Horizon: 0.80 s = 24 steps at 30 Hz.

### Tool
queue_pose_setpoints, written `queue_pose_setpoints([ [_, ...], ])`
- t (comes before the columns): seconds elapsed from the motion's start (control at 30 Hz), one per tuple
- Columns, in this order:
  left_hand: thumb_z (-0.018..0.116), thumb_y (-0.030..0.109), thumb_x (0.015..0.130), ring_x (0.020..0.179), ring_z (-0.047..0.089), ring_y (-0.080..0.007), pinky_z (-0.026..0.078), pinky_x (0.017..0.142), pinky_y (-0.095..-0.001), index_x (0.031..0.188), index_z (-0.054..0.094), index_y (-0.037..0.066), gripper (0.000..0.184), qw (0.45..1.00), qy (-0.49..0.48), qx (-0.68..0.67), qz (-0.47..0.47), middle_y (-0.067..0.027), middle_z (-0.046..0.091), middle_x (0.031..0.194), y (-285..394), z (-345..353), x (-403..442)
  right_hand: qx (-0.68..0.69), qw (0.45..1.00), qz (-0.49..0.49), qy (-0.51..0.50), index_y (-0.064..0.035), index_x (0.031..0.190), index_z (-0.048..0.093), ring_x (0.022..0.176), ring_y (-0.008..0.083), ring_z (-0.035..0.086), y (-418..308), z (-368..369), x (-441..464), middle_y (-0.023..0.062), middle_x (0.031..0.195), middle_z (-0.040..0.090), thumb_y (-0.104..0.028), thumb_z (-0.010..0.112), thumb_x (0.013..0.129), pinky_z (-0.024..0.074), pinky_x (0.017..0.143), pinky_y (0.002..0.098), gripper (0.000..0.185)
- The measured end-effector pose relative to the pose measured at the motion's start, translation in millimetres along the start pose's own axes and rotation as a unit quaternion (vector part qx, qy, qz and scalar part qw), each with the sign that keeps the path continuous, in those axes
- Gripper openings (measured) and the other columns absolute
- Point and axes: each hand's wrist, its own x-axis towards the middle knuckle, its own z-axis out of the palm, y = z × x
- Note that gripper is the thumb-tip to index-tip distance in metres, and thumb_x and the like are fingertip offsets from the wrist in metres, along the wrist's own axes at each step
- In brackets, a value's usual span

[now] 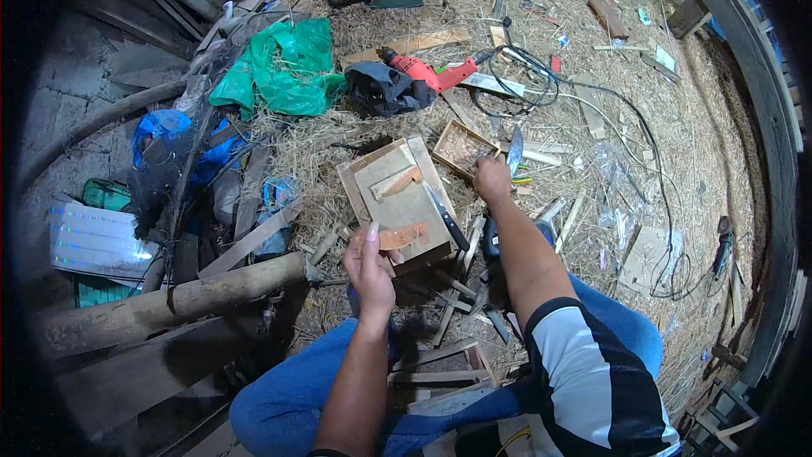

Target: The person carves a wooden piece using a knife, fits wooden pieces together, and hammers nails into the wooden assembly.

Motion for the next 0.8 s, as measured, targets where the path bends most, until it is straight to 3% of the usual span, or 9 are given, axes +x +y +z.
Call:
queue_pose_setpoints([
  [0.23,0.050,0.024,0.102,0.061,0.056,-0.0155,0.044,0.055,-0.0292,0.097,0.064,0.000,0.028,1.000,-0.016,0.010,0.010,-0.0099,0.066,0.081,3,1,-1,0.112,0.990,0.046,0.072,-0.0061,0.090,0.069,0.084,0.0396,0.065,7,-7,5,0.0194,0.084,0.070,-0.020,0.063,0.088,0.0519,0.077,0.0483,0.015],
  [0.37,0.054,0.029,0.101,0.058,0.055,-0.0109,0.042,0.051,-0.0247,0.092,0.062,0.004,0.028,1.000,-0.018,0.015,0.019,-0.0043,0.063,0.077,3,3,-2,0.182,0.974,0.124,0.046,-0.0043,0.092,0.068,0.084,0.0401,0.067,4,-13,11,0.0200,0.088,0.071,-0.019,0.063,0.089,0.0523,0.076,0.0496,0.016],
  [0.63,0.052,0.029,0.102,0.059,0.055,-0.0107,0.042,0.053,-0.0245,0.094,0.062,0.002,0.030,0.999,-0.011,0.028,0.019,-0.0049,0.064,0.077,7,5,-1,0.302,0.939,0.152,0.057,-0.0033,0.099,0.073,0.081,0.0319,0.071,24,22,30,0.0179,0.089,0.073,-0.020,0.075,0.081,0.0550,0.076,0.0390,0.025],
  [0.8,0.051,0.029,0.102,0.060,0.055,-0.0108,0.042,0.054,-0.0255,0.094,0.062,0.001,0.031,0.999,-0.029,0.028,0.026,-0.0057,0.064,0.077,4,2,1,0.369,0.915,0.158,0.049,-0.0032,0.100,0.073,0.080,0.0326,0.070,15,2,30,0.0188,0.090,0.072,-0.023,0.076,0.082,0.0544,0.074,0.0414,0.027],
])
